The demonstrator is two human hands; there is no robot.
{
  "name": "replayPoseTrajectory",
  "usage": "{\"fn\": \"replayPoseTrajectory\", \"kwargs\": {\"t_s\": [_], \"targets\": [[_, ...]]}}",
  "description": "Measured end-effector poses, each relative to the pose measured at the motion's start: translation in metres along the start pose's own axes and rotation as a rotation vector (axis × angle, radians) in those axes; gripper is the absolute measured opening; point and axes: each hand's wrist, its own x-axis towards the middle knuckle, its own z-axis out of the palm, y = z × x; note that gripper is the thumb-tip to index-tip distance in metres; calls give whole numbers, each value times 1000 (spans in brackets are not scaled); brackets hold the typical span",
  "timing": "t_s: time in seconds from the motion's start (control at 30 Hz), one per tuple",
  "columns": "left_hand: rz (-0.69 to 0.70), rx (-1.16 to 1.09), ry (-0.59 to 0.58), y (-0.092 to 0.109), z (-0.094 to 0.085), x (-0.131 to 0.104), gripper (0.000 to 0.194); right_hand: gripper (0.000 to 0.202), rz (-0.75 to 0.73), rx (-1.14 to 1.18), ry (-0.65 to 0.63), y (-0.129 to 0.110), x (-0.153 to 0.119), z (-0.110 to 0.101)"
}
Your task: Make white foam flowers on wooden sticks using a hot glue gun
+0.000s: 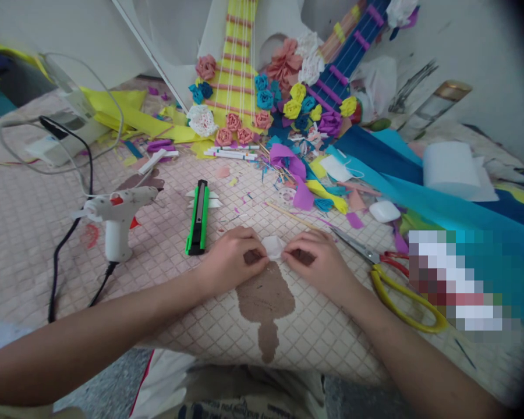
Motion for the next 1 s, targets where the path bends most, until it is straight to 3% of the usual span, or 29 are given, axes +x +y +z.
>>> {"fn": "replayPoseTrajectory", "kwargs": {"t_s": [0.23,1.0], "targets": [[-69,28,-9,2,-1,2,12,13,30,4,-11,-2,2,1],[-88,144,33,3,6,3,11,14,61,-85,78,-8,2,9]]}}
